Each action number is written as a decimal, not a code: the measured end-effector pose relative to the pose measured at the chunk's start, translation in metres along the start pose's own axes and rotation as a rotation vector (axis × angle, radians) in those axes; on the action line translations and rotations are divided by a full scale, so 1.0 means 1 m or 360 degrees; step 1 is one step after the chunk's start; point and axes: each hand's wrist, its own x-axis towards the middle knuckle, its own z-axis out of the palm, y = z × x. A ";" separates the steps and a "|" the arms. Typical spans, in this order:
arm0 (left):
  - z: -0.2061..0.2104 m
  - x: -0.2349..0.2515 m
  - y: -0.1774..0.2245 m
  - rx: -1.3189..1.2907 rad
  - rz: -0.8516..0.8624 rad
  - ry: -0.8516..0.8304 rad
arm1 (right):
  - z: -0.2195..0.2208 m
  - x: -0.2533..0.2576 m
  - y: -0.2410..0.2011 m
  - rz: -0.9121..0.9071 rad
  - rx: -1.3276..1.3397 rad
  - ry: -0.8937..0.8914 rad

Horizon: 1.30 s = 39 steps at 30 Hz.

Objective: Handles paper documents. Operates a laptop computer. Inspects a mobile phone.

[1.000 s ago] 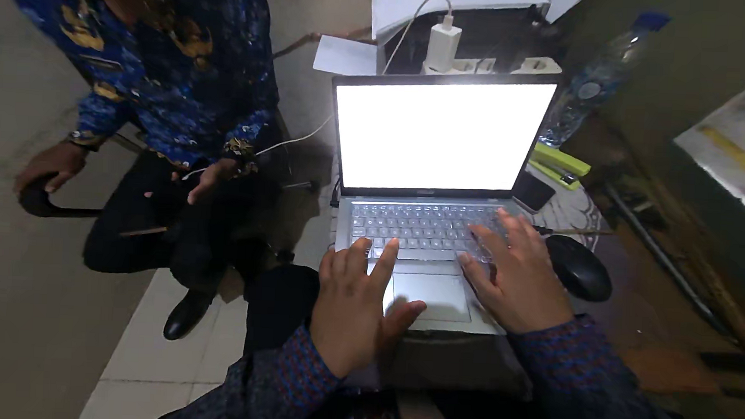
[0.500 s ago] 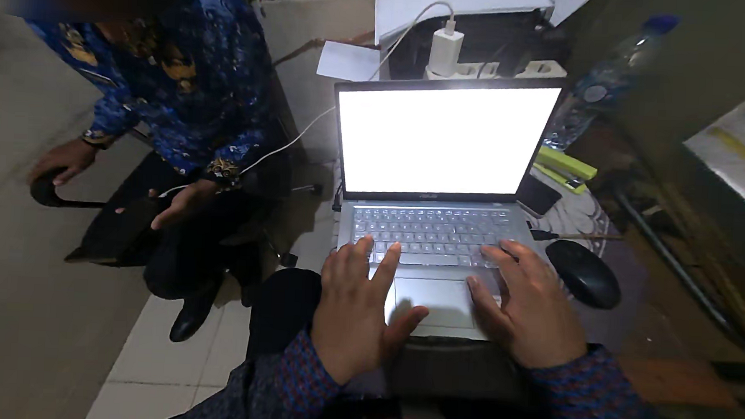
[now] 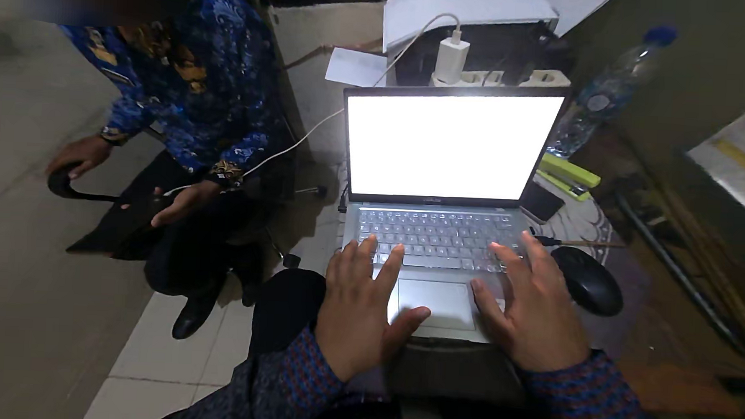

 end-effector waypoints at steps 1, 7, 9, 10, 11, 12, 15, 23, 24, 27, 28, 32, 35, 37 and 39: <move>0.000 0.000 0.000 -0.0010 -0.0001 0.0002 | 0.001 0.000 0.000 -0.0012 -0.0002 0.0008; 0.000 0.000 0.000 -0.0049 -0.0009 0.0000 | 0.000 0.000 0.000 -0.0011 -0.0060 -0.0041; 0.000 0.000 0.000 -0.0045 -0.0011 -0.0002 | -0.001 0.000 -0.002 0.0009 -0.0100 -0.0083; 0.000 0.000 0.000 -0.0040 -0.0008 -0.0001 | -0.001 0.000 -0.003 0.0016 -0.0113 -0.0100; -0.001 0.000 0.000 -0.0038 -0.0005 0.0001 | -0.001 0.000 -0.003 0.0019 -0.0118 -0.0111; -0.001 0.000 0.000 -0.0039 -0.0005 0.0003 | -0.001 0.001 -0.003 0.0020 -0.0111 -0.0109; -0.002 0.001 0.001 -0.0042 -0.0024 -0.0019 | 0.000 0.000 0.000 0.0024 0.0002 -0.0052; 0.000 0.000 0.000 -0.0032 -0.0034 -0.0026 | -0.046 -0.001 0.051 0.0077 -0.0001 0.0247; 0.001 0.001 0.000 -0.0023 -0.0029 -0.0025 | -0.047 -0.003 0.063 0.0096 -0.0038 0.0302; 0.000 0.002 0.002 -0.0001 -0.0031 -0.0047 | -0.038 -0.013 0.081 0.0249 -0.0020 0.0333; 0.000 0.002 0.002 0.0001 -0.0032 -0.0054 | -0.037 -0.013 0.081 0.0302 -0.0011 0.0295; -0.001 0.001 0.002 -0.0018 -0.0024 -0.0056 | -0.035 -0.013 0.079 0.0341 -0.0081 0.0173; 0.000 0.000 0.000 -0.0020 -0.0015 -0.0051 | -0.032 -0.014 0.082 0.0303 -0.0101 0.0167; 0.001 0.000 0.000 -0.0018 -0.0007 -0.0049 | -0.031 -0.015 0.085 0.0278 -0.0097 0.0164; 0.000 0.001 0.000 -0.0012 -0.0003 -0.0064 | -0.031 -0.016 0.087 0.0274 -0.0104 0.0149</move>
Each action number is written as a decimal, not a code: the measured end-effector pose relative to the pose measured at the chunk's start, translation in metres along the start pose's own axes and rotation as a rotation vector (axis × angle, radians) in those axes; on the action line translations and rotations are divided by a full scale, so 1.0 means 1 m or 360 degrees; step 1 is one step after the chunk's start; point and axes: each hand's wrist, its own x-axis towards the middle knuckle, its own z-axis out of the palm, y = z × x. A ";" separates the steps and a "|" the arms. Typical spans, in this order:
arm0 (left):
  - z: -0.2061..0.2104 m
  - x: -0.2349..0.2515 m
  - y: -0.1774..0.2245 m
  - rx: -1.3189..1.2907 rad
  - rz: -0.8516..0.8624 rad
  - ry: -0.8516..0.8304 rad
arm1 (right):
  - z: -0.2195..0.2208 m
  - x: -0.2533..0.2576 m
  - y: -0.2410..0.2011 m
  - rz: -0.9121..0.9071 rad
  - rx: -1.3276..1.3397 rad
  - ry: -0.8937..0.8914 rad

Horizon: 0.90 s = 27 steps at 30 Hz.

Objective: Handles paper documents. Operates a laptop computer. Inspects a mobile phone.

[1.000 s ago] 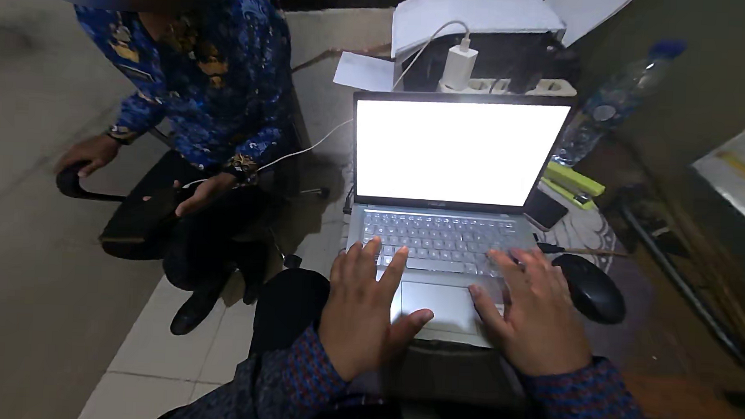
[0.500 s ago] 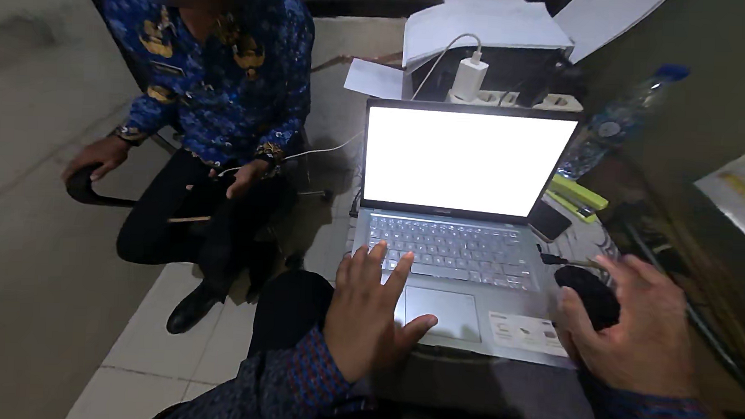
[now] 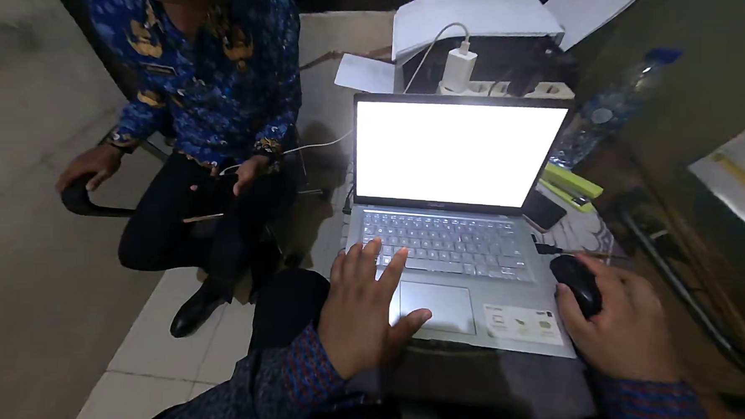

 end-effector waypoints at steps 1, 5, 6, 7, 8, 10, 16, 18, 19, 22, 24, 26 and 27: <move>0.000 0.000 0.000 0.0001 0.0001 -0.0006 | 0.000 0.000 0.001 0.0009 -0.0009 -0.0004; -0.001 0.000 0.000 0.0011 -0.0002 -0.0010 | 0.000 -0.001 0.001 0.0080 -0.0045 -0.0007; 0.000 0.000 0.000 0.0015 0.0001 -0.0001 | 0.000 -0.001 0.001 0.0094 -0.0048 0.0006; 0.001 0.000 0.000 0.0015 0.0004 0.0007 | 0.000 -0.002 0.001 0.0112 -0.0042 0.0007; 0.001 0.000 0.000 0.0010 0.0005 0.0011 | 0.000 -0.002 0.002 0.0125 -0.0039 0.0009; 0.000 0.000 0.000 0.0006 -0.0001 0.0008 | 0.000 -0.001 0.001 0.0144 -0.0046 0.0009; 0.001 0.000 -0.001 0.0016 0.0003 0.0015 | 0.001 0.001 0.002 0.0151 -0.0034 0.0003; 0.001 0.000 -0.001 0.0014 0.0000 0.0009 | 0.001 0.000 0.002 0.0153 -0.0029 -0.0001; 0.001 0.000 0.000 0.0014 -0.0002 0.0010 | 0.001 0.000 0.002 0.0148 -0.0023 0.0002; 0.001 0.000 0.000 0.0019 0.0002 0.0019 | 0.001 0.000 0.003 0.0157 -0.0016 0.0003; 0.002 0.000 0.000 0.0012 0.0002 0.0029 | 0.001 0.000 0.002 0.0158 -0.0027 -0.0007; 0.001 -0.001 0.000 0.0003 0.0004 0.0033 | 0.001 0.000 0.002 0.0153 -0.0031 0.0003; 0.001 -0.001 0.000 0.0003 0.0007 0.0034 | 0.002 0.000 0.002 0.0152 -0.0032 0.0006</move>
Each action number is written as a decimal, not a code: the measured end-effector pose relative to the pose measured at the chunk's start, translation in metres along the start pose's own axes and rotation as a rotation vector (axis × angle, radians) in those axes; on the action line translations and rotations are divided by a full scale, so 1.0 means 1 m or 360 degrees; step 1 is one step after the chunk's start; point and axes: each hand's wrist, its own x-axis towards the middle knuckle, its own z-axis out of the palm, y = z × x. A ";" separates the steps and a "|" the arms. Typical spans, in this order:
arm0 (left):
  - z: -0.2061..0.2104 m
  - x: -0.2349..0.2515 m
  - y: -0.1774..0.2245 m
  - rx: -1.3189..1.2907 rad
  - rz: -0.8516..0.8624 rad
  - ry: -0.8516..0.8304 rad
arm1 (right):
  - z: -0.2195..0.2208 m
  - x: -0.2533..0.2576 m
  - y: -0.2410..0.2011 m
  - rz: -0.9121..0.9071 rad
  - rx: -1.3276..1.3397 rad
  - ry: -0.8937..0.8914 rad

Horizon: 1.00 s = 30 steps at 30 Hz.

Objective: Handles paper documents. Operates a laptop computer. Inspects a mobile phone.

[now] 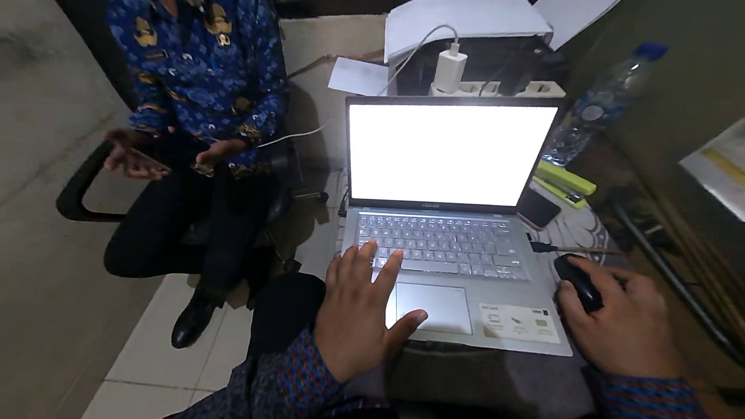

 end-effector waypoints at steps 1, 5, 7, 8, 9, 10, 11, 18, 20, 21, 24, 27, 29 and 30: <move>0.000 0.000 0.000 0.0005 0.0002 -0.0002 | 0.000 0.000 0.000 -0.0005 0.0001 0.0006; 0.000 -0.001 0.000 0.0012 -0.0001 -0.0008 | 0.000 0.000 0.000 -0.0009 -0.0001 -0.0001; 0.000 0.000 0.000 0.0019 0.0001 -0.0020 | 0.000 0.000 0.000 -0.0011 -0.0008 -0.0002; 0.000 0.000 0.000 0.0019 -0.0001 -0.0025 | 0.000 0.001 0.000 -0.0009 -0.0003 -0.0002; 0.000 0.000 0.000 0.0017 -0.0003 -0.0025 | 0.000 0.001 -0.001 -0.0008 0.0002 -0.0003; 0.000 0.000 0.000 0.0016 -0.0004 -0.0022 | 0.000 0.001 -0.001 -0.0007 0.0001 -0.0007; 0.000 0.000 0.000 0.0015 -0.0003 -0.0017 | 0.000 0.001 -0.001 -0.0004 0.0000 -0.0013; -0.001 0.000 0.000 0.0009 -0.0017 -0.0055 | -0.002 0.001 -0.004 0.0015 0.0010 -0.0026; -0.001 0.000 -0.001 0.0014 -0.0020 -0.0064 | -0.002 0.002 -0.004 0.0010 0.0008 -0.0022; -0.001 0.001 -0.001 0.0013 -0.0021 -0.0066 | -0.001 0.002 -0.003 0.0008 0.0004 -0.0020; -0.001 0.001 0.000 -0.0006 -0.0027 -0.0077 | -0.002 0.000 -0.002 0.0006 0.0011 -0.0036; 0.000 0.001 0.001 0.0001 -0.0052 -0.0075 | -0.007 0.000 -0.002 -0.0003 0.0041 -0.0121; -0.001 0.001 0.001 0.0004 -0.0052 -0.0068 | -0.011 0.000 -0.004 0.0002 0.0061 -0.0198; -0.002 0.001 0.001 -0.0003 -0.0059 -0.0088 | -0.011 0.000 -0.004 0.0000 0.0072 -0.0209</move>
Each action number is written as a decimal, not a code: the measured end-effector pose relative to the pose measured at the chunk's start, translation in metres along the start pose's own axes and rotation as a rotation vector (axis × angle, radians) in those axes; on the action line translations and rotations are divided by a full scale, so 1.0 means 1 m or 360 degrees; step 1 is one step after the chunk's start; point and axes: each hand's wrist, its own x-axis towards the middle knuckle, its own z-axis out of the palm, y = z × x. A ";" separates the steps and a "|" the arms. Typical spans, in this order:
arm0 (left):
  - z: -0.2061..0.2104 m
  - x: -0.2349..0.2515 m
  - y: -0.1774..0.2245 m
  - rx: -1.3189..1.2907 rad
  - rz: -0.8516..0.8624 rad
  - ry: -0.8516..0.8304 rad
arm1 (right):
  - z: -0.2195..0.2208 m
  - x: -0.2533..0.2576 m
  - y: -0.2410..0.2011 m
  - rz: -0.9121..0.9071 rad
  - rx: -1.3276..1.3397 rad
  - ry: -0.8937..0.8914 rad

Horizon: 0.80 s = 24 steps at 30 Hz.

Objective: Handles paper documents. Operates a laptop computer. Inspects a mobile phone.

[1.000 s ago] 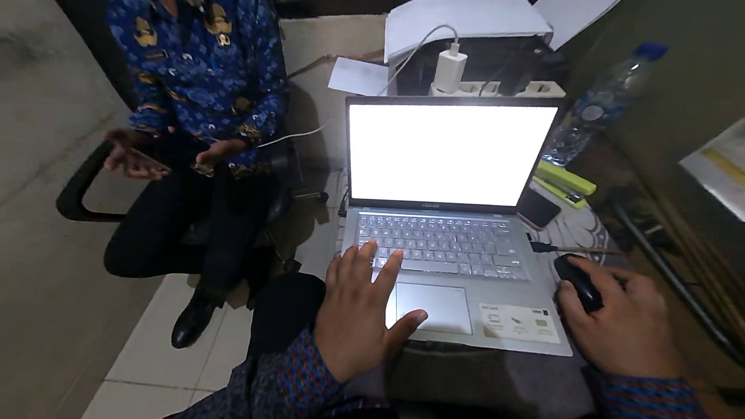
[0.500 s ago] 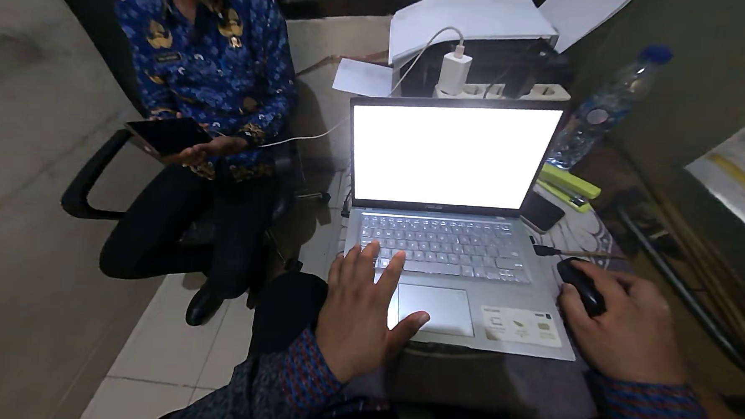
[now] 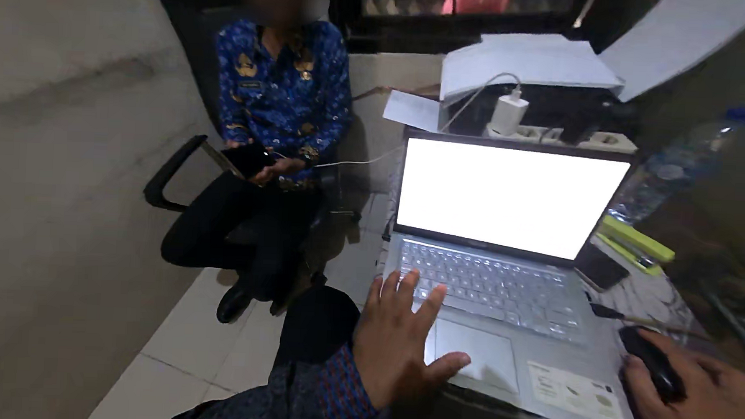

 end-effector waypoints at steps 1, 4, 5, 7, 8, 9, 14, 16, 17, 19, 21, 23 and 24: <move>-0.002 0.000 0.001 -0.0015 -0.0008 -0.0035 | -0.001 0.000 -0.001 0.0002 0.0008 -0.0004; -0.003 0.000 0.002 -0.0029 -0.0016 -0.0052 | -0.001 0.000 -0.004 0.0016 0.0017 0.0007; -0.003 0.000 0.002 -0.0029 -0.0014 -0.0046 | 0.000 0.000 -0.003 0.0017 0.0016 0.0008; -0.003 0.000 0.002 -0.0018 -0.0009 -0.0043 | 0.000 0.000 -0.003 0.0026 0.0009 0.0009; -0.003 0.000 0.002 -0.0011 -0.0003 -0.0040 | 0.000 0.000 -0.003 0.0031 0.0004 0.0014; -0.003 0.000 0.002 -0.0012 0.0000 -0.0042 | 0.000 -0.001 -0.003 0.0031 -0.0002 0.0023; -0.003 -0.001 0.002 -0.0007 0.0000 -0.0040 | 0.002 -0.001 0.000 0.0018 -0.0012 0.0030; -0.003 -0.001 0.002 -0.0002 0.0006 -0.0030 | 0.001 -0.001 -0.001 0.0024 -0.0008 0.0022; -0.003 -0.001 0.002 0.0000 0.0008 -0.0030 | 0.000 -0.001 -0.002 0.0026 -0.0007 0.0021; -0.003 -0.001 0.002 -0.0005 0.0010 -0.0026 | 0.001 -0.001 -0.002 0.0021 -0.0002 0.0031; -0.004 -0.001 0.002 -0.0009 0.0005 -0.0031 | 0.002 -0.002 -0.001 0.0015 -0.0007 0.0046; -0.004 -0.001 0.002 -0.0010 0.0010 -0.0044 | 0.003 -0.001 0.001 0.0004 -0.0019 0.0047; -0.004 -0.001 0.002 -0.0010 0.0011 -0.0045 | 0.003 -0.001 0.002 0.0000 -0.0017 0.0045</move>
